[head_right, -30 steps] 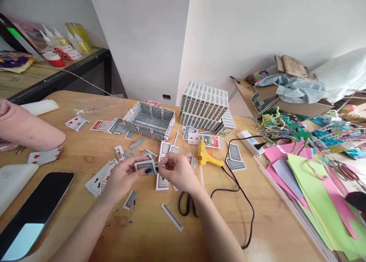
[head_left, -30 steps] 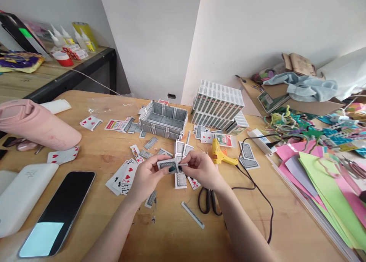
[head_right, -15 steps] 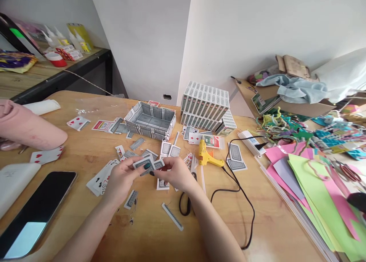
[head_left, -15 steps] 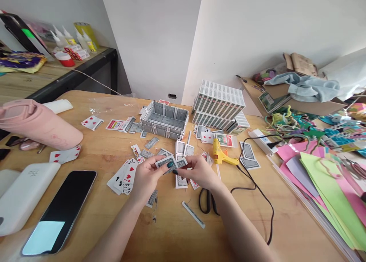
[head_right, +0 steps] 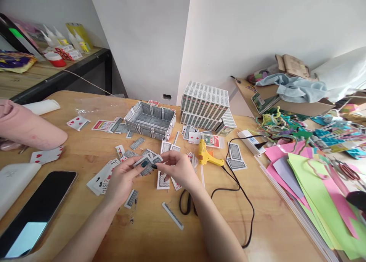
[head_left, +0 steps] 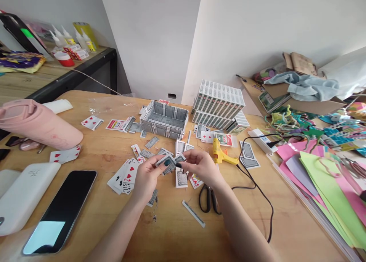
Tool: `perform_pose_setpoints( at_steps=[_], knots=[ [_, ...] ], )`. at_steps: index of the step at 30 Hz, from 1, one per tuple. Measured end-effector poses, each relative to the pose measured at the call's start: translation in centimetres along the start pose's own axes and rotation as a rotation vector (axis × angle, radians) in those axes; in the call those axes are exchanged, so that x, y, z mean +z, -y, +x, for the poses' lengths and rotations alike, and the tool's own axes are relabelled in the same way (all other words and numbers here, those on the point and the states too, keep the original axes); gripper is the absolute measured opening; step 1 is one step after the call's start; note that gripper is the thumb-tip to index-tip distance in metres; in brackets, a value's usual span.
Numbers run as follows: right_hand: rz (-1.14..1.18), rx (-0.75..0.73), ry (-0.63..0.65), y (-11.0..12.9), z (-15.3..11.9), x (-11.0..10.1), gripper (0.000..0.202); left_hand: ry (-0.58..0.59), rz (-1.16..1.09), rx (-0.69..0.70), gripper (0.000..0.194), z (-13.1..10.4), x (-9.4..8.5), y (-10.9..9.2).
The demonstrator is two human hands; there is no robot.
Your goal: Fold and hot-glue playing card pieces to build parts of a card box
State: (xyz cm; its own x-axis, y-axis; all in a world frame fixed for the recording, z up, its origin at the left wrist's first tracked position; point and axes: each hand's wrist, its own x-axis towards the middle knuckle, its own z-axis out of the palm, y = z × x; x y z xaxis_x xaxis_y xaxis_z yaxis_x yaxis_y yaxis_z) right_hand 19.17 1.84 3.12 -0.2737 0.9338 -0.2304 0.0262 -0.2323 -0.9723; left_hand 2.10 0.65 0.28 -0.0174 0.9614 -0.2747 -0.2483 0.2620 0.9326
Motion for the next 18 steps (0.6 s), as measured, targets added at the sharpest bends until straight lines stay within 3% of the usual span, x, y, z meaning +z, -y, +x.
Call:
perform_pose_setpoints(
  at_steps=[5, 12, 18],
  knots=[
    [-0.108, -0.012, -0.026, 0.28, -0.43, -0.15, 0.020, 0.058, 0.025, 0.025, 0.029, -0.27, 0.25, -0.35],
    [-0.084, 0.090, 0.144, -0.16, -0.71, 0.72, 0.013, 0.050, 0.343, 0.164, 0.018, -0.24, -0.13, -0.32],
    [-0.110, 0.070, 0.181, -0.39, -0.71, 0.54, 0.009, 0.053, 0.548, 0.287, 0.021, -0.43, -0.15, -0.45]
  ],
)
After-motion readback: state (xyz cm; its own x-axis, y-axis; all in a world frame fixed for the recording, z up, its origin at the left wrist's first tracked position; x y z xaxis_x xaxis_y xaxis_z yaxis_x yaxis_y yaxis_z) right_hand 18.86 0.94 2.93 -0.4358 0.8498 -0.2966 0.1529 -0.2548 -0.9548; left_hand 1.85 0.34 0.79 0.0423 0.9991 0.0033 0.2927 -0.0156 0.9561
